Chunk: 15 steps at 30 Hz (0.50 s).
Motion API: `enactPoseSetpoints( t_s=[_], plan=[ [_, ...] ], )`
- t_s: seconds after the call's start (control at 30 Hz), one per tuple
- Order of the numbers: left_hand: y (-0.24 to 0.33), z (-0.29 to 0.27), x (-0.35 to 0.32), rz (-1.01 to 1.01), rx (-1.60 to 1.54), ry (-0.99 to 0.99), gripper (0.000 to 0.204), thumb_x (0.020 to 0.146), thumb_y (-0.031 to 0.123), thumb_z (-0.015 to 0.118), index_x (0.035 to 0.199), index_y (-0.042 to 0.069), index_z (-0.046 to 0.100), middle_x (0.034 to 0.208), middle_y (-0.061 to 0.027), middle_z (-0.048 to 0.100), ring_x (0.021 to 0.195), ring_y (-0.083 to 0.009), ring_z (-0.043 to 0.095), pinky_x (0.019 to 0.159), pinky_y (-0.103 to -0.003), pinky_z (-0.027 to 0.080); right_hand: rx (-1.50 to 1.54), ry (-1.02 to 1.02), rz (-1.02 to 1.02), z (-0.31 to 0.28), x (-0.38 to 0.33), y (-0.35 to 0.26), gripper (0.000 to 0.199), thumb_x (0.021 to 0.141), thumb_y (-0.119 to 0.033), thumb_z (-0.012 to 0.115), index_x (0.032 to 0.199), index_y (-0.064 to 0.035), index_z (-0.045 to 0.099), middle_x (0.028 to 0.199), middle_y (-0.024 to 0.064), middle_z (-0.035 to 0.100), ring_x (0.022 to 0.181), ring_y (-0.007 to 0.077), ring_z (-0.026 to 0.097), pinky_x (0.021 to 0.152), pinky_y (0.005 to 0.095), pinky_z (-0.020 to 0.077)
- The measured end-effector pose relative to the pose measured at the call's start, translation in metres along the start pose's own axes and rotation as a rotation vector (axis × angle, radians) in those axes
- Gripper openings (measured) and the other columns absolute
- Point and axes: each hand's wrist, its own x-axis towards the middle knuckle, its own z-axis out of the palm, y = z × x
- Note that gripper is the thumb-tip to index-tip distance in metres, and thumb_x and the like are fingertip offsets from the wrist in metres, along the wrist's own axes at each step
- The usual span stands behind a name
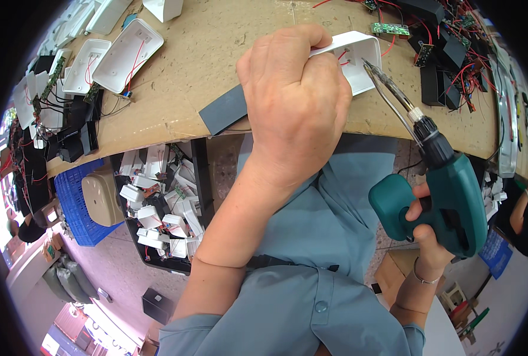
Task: Soldering wires to circuit boards and assembling them into plastic housings.
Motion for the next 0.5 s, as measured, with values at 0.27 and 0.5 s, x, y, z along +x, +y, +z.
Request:
enactPoseSetpoints(
  t_s=[0.27, 0.5],
  plan=[
    [0.001, 0.002, 0.000, -0.017, -0.005, -0.003, 0.011, 0.057, 0.001, 0.059, 0.064, 0.002, 0.052, 0.088, -0.0068, 0.053, 0.079, -0.0231, 0.049, 0.072, -0.035, 0.034, 0.027, -0.063, 0.005, 0.002, 0.010, 0.002, 0.062, 0.069, -0.030, 0.073, 0.110, 0.0075, 0.045, 0.093, 0.0142, 0.055, 0.065, 0.0126, 0.053, 0.058, 0.0235, 0.0428],
    [-0.001, 0.002, 0.000, -0.005, -0.005, 0.008, 0.011, 0.057, 0.001, 0.059, 0.064, 0.001, 0.052, 0.088, -0.0069, 0.053, 0.078, -0.0232, 0.049, 0.072, -0.034, 0.034, 0.005, -0.096, 0.002, 0.000, 0.013, 0.002, 0.061, 0.070, -0.029, 0.073, 0.110, 0.0071, 0.045, 0.093, 0.0136, 0.054, 0.066, 0.0130, 0.052, 0.060, 0.0239, 0.0425]
  ],
)
